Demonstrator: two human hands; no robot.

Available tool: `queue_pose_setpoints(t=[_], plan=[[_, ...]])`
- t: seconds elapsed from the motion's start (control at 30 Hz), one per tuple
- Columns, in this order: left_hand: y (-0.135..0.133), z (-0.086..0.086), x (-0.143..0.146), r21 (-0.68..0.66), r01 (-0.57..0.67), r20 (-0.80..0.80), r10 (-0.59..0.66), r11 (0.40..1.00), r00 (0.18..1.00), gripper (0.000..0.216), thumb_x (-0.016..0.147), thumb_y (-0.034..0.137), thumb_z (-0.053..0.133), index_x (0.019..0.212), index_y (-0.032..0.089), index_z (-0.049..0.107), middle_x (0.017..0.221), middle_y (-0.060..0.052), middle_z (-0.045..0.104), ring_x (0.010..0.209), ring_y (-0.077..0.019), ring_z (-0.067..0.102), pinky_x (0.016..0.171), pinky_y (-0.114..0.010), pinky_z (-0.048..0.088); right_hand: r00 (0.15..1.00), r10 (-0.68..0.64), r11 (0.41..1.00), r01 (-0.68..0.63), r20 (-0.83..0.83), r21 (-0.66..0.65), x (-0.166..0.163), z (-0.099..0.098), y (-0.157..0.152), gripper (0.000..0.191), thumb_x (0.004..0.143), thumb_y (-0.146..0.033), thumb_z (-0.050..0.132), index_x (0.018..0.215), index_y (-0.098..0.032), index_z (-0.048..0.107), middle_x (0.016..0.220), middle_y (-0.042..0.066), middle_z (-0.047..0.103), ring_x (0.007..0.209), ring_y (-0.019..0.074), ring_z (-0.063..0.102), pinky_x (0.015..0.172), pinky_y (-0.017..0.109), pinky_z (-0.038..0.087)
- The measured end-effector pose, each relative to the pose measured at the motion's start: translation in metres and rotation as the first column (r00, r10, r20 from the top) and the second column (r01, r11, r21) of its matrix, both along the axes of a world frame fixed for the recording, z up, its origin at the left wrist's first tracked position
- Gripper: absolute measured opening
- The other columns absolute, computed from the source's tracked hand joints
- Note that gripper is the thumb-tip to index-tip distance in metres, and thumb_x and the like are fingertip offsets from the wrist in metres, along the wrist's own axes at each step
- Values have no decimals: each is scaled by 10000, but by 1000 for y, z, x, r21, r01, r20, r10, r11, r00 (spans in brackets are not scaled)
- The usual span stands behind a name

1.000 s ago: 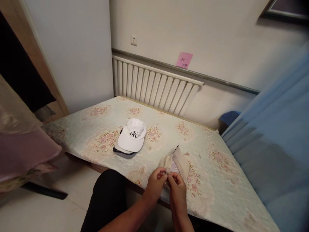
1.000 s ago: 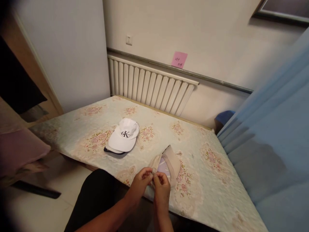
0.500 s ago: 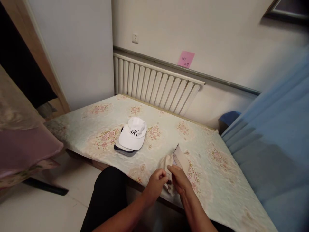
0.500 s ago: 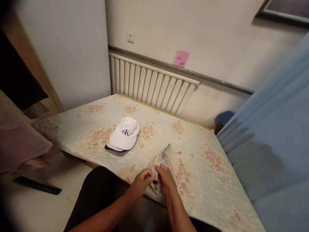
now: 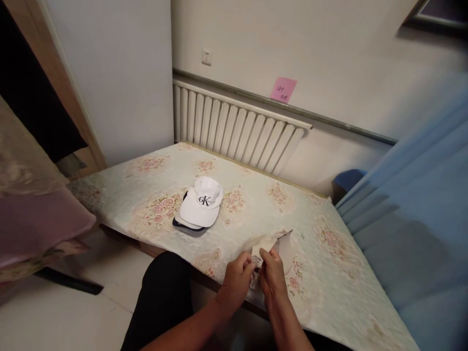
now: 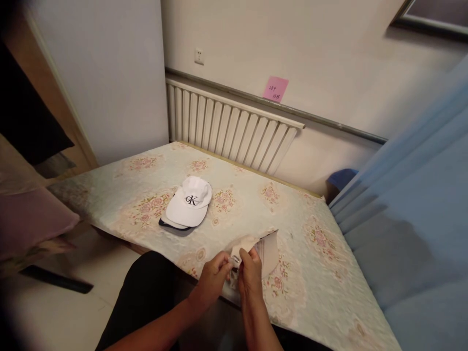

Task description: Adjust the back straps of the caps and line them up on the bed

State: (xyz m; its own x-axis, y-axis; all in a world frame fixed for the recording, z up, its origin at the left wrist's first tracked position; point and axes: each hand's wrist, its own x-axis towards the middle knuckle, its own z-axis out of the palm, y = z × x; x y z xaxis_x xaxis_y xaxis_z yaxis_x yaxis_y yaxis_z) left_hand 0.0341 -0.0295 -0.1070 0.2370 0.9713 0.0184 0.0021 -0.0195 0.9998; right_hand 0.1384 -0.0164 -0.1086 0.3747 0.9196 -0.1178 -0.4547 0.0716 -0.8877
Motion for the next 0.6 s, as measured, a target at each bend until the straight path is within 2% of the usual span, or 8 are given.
queue_pose_setpoints(t=[0.1,0.2,0.33,0.43,0.6], plan=[[-1,-3,4,-148,77,171,-51,986,984,107,777,301,442,712,216,447,557,63,495,417,-95,445,462,-231,346,1000,-9,1000,9,0,-11,-4,2,-4,195,643,-253,649,824,-203,597,720,-19,650,596,144,572,588,272,459],[1,-9,4,-165,107,290,-55,980,955,117,755,312,480,721,208,439,595,44,543,523,-134,574,552,-262,441,996,88,996,-88,-23,7,-4,3,-7,222,664,-283,635,873,-211,607,776,9,664,661,178,603,601,295,472],[3,-14,-3,-222,88,314,-14,971,949,157,735,338,519,729,193,459,638,29,563,597,-154,613,621,-300,476,967,251,968,-251,-42,7,0,2,-10,286,668,-328,634,930,-214,618,910,59,678,798,231,623,567,301,472],[3,-17,-10,-231,62,318,15,971,948,182,736,353,541,749,179,489,675,24,562,604,-144,608,642,-306,479,927,368,930,-368,-69,13,3,-1,-11,371,644,-307,665,1000,-217,608,985,71,670,806,225,621,547,287,459],[-1,-22,-16,-239,36,334,47,970,941,188,743,348,561,765,169,506,707,14,567,649,-138,604,690,-303,467,892,444,893,-448,-80,-40,2,-9,-9,399,582,-304,708,959,-205,623,845,54,665,672,187,589,533,272,440]])
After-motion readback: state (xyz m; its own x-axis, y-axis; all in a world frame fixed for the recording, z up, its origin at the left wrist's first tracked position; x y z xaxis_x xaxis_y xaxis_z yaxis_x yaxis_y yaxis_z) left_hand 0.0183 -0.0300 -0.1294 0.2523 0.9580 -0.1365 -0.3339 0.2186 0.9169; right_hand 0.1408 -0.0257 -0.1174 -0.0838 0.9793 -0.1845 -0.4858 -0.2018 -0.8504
